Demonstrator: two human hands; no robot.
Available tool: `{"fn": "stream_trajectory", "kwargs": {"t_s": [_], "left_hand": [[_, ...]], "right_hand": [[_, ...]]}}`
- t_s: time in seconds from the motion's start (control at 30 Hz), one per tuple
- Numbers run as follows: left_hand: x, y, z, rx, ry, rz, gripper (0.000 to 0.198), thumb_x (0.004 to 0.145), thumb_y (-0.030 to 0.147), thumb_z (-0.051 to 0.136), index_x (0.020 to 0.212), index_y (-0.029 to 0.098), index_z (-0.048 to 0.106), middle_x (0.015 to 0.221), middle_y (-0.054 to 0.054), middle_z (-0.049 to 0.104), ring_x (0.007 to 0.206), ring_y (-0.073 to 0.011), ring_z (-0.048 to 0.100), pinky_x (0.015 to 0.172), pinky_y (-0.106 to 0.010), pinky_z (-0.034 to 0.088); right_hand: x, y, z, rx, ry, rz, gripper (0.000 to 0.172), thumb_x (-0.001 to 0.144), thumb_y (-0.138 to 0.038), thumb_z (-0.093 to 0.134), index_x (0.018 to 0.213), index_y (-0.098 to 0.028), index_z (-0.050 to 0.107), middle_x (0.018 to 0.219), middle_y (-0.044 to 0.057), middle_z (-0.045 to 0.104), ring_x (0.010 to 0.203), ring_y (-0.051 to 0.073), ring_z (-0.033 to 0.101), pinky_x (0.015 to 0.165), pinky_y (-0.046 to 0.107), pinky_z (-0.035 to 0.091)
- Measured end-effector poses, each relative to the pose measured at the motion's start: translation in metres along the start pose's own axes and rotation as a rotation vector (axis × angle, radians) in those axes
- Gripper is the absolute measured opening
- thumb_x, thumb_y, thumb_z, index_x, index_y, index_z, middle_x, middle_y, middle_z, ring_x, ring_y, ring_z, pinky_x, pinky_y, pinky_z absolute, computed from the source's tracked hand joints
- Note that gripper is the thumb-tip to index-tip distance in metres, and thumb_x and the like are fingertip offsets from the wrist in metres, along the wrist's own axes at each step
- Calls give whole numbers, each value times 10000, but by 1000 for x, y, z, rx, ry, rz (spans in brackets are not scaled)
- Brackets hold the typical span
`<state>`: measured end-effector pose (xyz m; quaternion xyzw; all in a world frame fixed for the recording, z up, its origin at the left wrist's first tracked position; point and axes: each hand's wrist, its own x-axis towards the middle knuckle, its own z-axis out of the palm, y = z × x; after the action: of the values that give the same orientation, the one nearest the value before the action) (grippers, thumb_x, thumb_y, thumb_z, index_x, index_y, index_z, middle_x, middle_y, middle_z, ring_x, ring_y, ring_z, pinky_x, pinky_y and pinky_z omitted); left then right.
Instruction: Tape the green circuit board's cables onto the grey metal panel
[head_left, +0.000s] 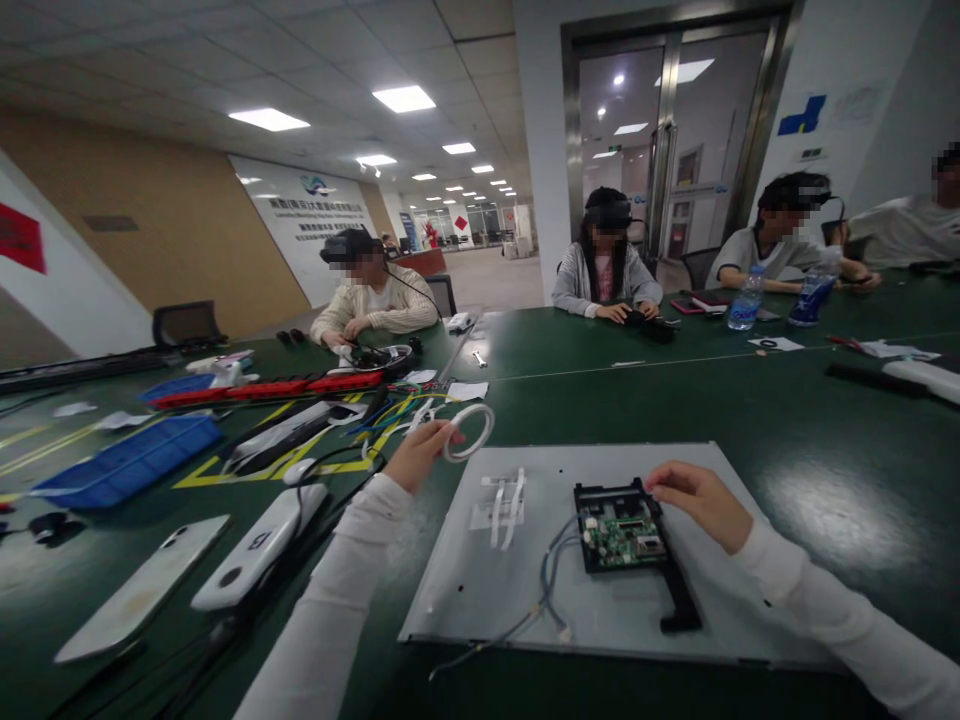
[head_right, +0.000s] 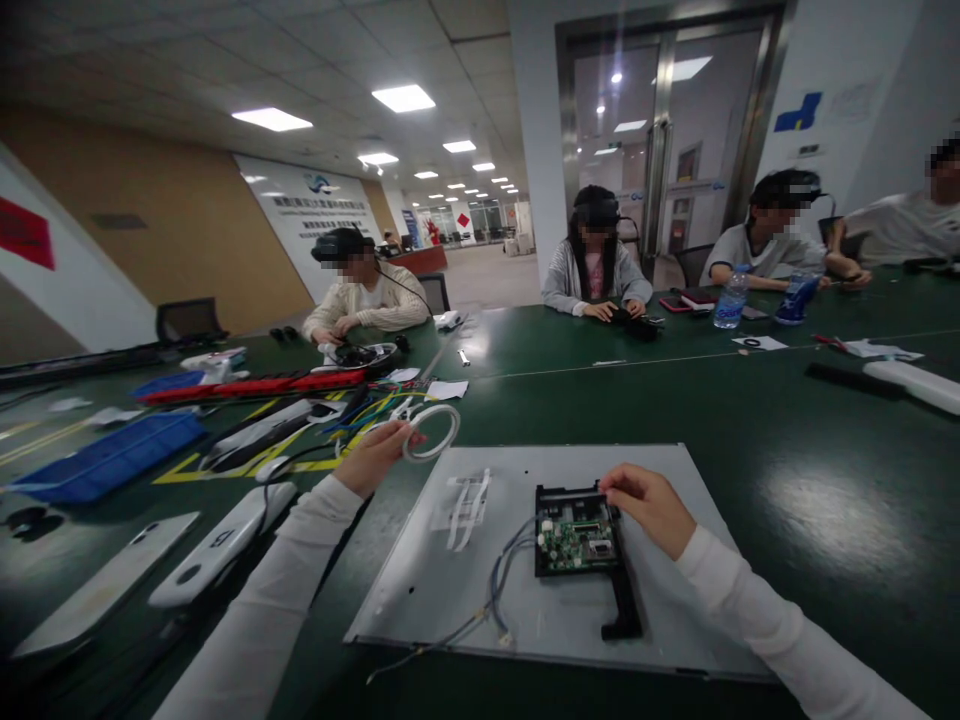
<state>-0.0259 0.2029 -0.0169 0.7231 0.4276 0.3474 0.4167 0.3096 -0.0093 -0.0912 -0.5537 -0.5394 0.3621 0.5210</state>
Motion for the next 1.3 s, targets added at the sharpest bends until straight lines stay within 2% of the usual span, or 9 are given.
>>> {"fn": "stream_trajectory", "kwargs": {"t_s": [0.1, 0.23, 0.37, 0.5, 0.6, 0.7, 0.9, 1.07, 1.3], "left_hand": [[-11, 44, 33, -474, -166, -61, 276, 651, 394, 634, 735, 147, 545, 694, -5, 546, 773, -164, 560, 693, -285, 455], [-14, 82, 75, -740, -349, -68, 180, 705, 290, 614, 772, 140, 540, 723, -6, 530, 804, -155, 559, 719, -298, 459], [-13, 91, 103, -798, -420, -32, 178, 708, 283, 614, 749, 131, 532, 707, -5, 528, 763, -136, 560, 706, -271, 448], [-13, 86, 116, -689, -470, -34, 204, 715, 306, 603, 789, 126, 544, 684, -6, 535, 718, -129, 550, 665, -251, 427], [-14, 83, 123, -487, -488, 43, 218, 716, 320, 597, 793, 119, 567, 674, -8, 551, 644, -108, 516, 613, -227, 405], [-16, 85, 128, -299, -509, 180, 195, 745, 312, 565, 801, 126, 590, 687, -4, 560, 633, -98, 493, 610, -218, 396], [-22, 99, 132, -98, -383, 488, 172, 799, 273, 498, 864, 168, 618, 883, -55, 600, 831, -159, 543, 759, -304, 428], [-30, 108, 135, 230, -85, 808, 158, 768, 201, 544, 892, 234, 634, 944, -45, 589, 1020, -190, 470, 905, -386, 361], [-40, 116, 142, 364, 6, 940, 173, 752, 185, 564, 908, 234, 620, 963, -47, 595, 974, -194, 499, 850, -382, 400]], "right_hand": [[18, -32, 18, 22, -20, -70, 258, 699, -278, 560, 933, -169, 564, 958, 61, 588, 903, 168, 533, 801, 323, 424], [47, -71, 37, 165, -15, -175, 483, 686, -265, 600, 1137, -210, 439, 1163, 75, 488, 1060, 174, 452, 857, 337, 402], [66, -81, 44, 216, 63, -202, 508, 714, -341, 577, 1170, -215, 393, 1160, 88, 471, 1031, 180, 467, 859, 361, 395], [68, -75, 36, -21, 197, -263, 502, 699, -373, 589, 1153, -219, 440, 1174, 76, 434, 1084, 196, 402, 870, 354, 365], [64, -75, 26, -18, -92, -247, 330, 749, -388, 534, 990, -162, 540, 908, 53, 560, 846, 146, 517, 763, 308, 408], [60, -80, 15, 138, -391, -150, 308, 773, -395, 508, 925, -128, 529, 646, -8, 541, 584, 87, 499, 591, 247, 415], [52, -87, 2, 188, -573, -57, 341, 705, -347, 607, 930, -116, 496, 711, 15, 584, 604, 84, 541, 589, 236, 438], [45, -97, 2, 41, -439, -134, 245, 736, -291, 571, 904, -134, 489, 768, 34, 613, 653, 99, 579, 674, 277, 465], [43, -107, 4, -136, -283, -205, 193, 725, -268, 563, 861, -158, 481, 730, 17, 623, 641, 117, 595, 644, 288, 484]]}}
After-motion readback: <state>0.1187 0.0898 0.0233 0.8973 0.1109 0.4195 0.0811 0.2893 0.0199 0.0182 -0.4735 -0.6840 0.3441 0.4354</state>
